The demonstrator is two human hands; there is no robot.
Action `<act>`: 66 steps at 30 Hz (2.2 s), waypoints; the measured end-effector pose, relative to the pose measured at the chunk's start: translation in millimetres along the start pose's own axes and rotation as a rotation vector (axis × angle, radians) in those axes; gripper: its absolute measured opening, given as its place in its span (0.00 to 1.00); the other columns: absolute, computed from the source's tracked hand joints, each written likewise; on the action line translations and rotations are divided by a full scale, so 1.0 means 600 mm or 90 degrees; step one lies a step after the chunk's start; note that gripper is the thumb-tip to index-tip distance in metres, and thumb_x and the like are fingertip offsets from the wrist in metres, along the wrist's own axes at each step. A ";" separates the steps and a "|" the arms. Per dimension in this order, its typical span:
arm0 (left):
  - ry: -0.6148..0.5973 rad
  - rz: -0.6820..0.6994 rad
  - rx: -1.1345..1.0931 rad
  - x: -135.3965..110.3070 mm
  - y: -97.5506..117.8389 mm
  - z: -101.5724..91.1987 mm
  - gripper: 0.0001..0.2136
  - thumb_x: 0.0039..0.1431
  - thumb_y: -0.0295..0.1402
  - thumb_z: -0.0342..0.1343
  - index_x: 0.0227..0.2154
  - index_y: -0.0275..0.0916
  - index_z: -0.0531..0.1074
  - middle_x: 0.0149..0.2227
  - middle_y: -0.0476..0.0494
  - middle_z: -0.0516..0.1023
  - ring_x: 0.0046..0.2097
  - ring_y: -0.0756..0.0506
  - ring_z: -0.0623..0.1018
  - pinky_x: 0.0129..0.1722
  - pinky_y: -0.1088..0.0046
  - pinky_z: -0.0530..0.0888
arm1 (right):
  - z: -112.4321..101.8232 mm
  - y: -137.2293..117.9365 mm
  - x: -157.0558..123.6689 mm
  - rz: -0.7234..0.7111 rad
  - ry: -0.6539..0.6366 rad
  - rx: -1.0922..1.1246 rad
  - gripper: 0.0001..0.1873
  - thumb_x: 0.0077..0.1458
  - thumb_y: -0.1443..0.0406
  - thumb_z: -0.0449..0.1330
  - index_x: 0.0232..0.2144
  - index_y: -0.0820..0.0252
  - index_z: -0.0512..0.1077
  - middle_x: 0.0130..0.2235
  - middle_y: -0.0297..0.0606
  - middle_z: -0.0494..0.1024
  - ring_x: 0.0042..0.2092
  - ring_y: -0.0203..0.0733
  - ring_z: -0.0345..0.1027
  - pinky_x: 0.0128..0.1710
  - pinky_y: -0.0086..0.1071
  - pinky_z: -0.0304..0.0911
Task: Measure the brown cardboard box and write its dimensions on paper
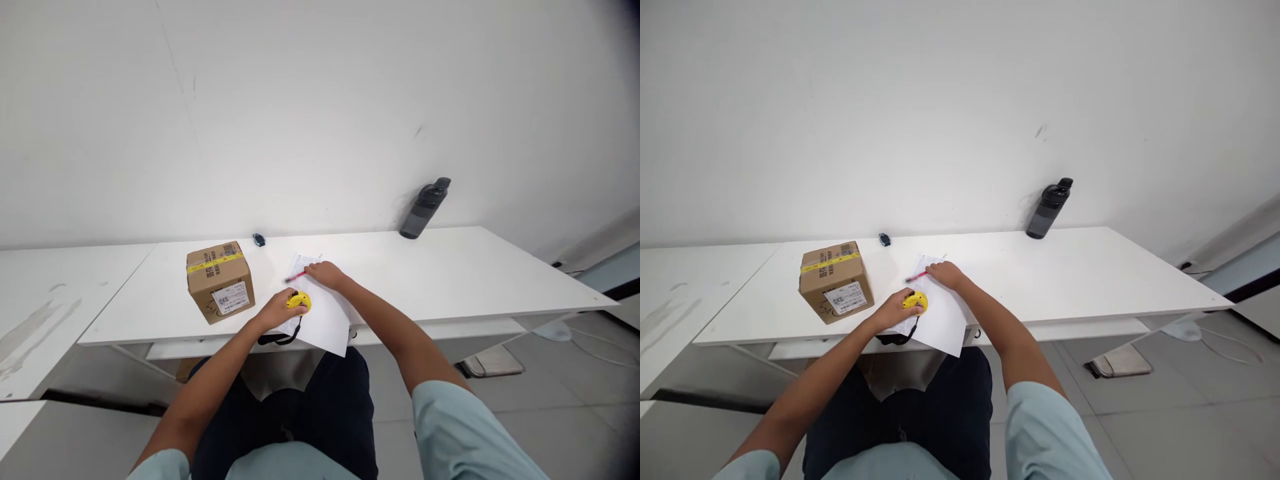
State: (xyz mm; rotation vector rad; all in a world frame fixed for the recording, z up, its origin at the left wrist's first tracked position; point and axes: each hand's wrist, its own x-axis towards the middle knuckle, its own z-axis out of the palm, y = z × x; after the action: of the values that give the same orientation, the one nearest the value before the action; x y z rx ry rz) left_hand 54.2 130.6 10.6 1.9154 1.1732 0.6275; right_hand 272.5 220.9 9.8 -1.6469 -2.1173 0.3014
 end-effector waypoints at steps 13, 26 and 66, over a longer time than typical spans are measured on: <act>0.141 0.008 0.076 -0.013 -0.016 0.052 0.15 0.55 0.43 0.61 0.41 0.41 0.69 0.42 0.44 0.75 0.44 0.42 0.75 0.43 0.67 0.69 | 0.059 0.031 -0.064 0.120 0.216 0.347 0.22 0.64 0.49 0.44 0.32 0.56 0.67 0.26 0.33 0.71 0.30 0.40 0.65 0.32 0.31 0.59; 0.130 0.065 0.216 -0.016 -0.039 0.066 0.16 0.59 0.44 0.59 0.44 0.41 0.68 0.42 0.44 0.73 0.44 0.41 0.76 0.42 0.65 0.71 | 0.053 0.034 -0.053 0.173 0.139 0.492 0.20 0.54 0.51 0.58 0.18 0.56 0.62 0.20 0.29 0.64 0.26 0.38 0.57 0.29 0.33 0.53; 0.038 -0.006 0.004 -0.021 -0.004 0.023 0.15 0.54 0.42 0.61 0.42 0.43 0.71 0.41 0.48 0.75 0.41 0.44 0.75 0.40 0.69 0.71 | 0.053 0.036 -0.051 0.184 0.148 0.489 0.19 0.51 0.53 0.57 0.18 0.56 0.60 0.21 0.30 0.62 0.27 0.38 0.55 0.29 0.33 0.53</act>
State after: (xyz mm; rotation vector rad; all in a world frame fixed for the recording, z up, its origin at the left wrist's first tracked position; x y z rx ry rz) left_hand 57.4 115.1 0.5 1.9067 1.2222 0.6817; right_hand 282.2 200.4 -33.9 -1.4064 -1.3294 0.8439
